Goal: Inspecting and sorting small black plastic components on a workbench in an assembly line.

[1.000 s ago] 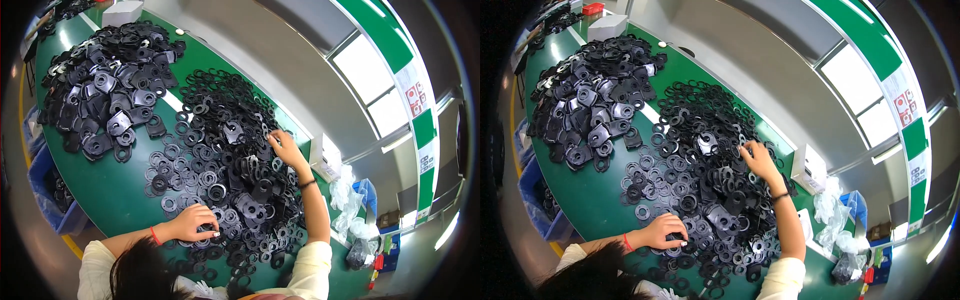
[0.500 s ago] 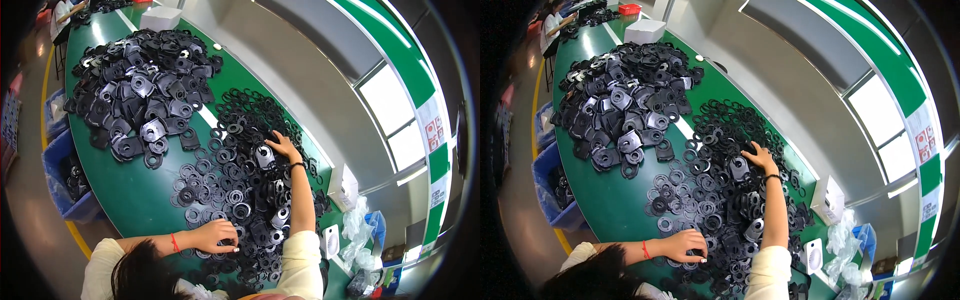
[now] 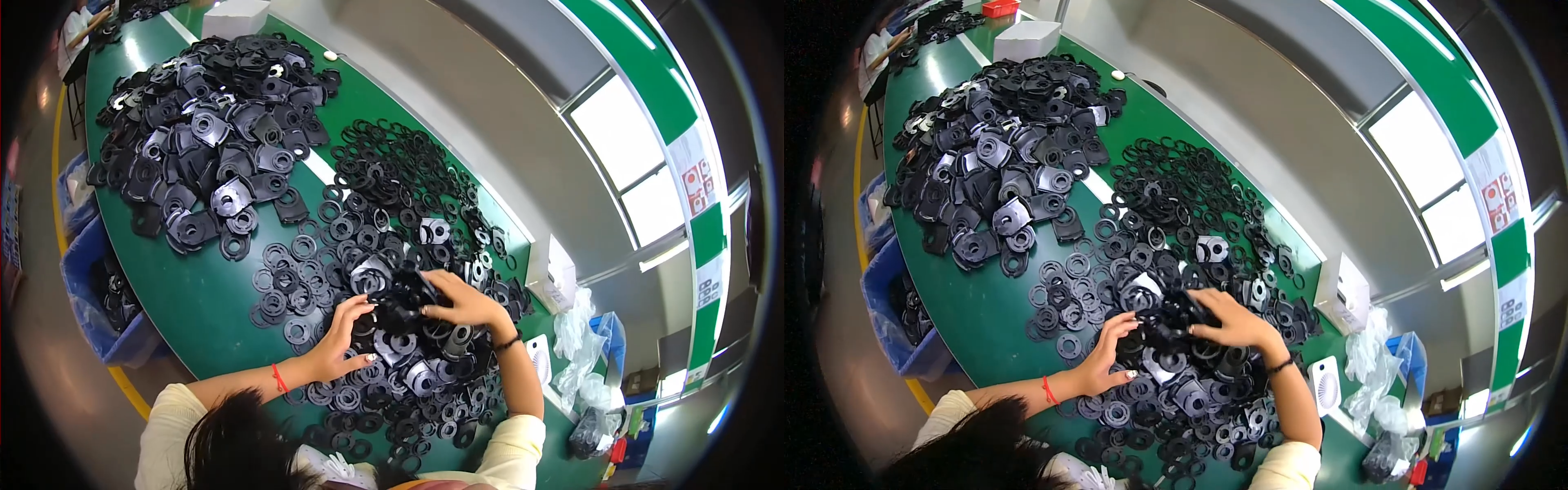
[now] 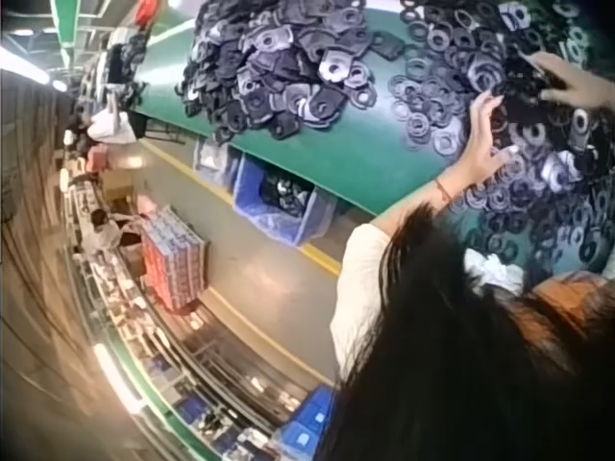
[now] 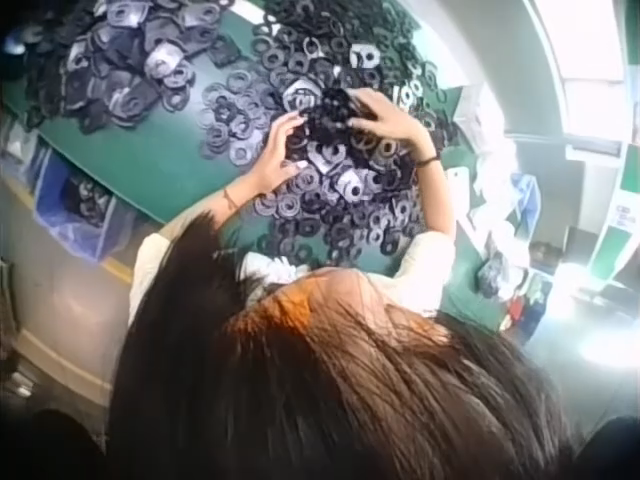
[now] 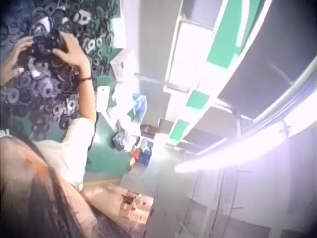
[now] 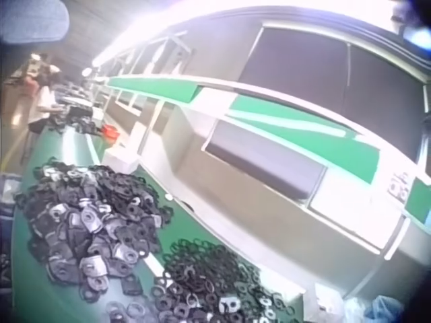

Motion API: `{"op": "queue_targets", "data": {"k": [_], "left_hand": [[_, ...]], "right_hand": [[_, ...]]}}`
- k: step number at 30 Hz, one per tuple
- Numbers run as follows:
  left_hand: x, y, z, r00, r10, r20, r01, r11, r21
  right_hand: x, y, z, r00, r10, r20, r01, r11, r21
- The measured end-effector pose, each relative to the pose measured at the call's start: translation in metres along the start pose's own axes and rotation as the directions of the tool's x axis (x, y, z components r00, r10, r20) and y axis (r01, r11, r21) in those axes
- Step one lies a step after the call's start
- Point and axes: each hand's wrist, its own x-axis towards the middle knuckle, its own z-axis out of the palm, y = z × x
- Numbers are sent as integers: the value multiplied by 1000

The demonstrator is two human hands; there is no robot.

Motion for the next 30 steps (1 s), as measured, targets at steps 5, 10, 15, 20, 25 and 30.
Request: {"op": "queue_targets", "data": {"k": [5,10,15,20,25,30], "left_hand": [[-3,2,0,998,-43,-46,42,999,-25],[1,4,0,998,-27,-53,31,996,79],[2,1,4,999,11,-49,-5,993,119],[-6,-2,2,999,-8,-45,14,990,142],[-6,0,4,999,7,-33,-2,991,131],[-2,-1,4,1000,-19,-11,20,994,105]], "right_hand": [[-25,-22,-31,947,-189,261,134,968,213],[-31,76,-68,880,357,-312,-273,920,282],[-32,237,-41,352,716,-603,-789,574,221],[23,241,-30,318,804,-502,-799,512,314],[50,220,-20,411,795,-447,-845,516,139],[27,205,-3,737,350,-578,-508,851,-133]]}}
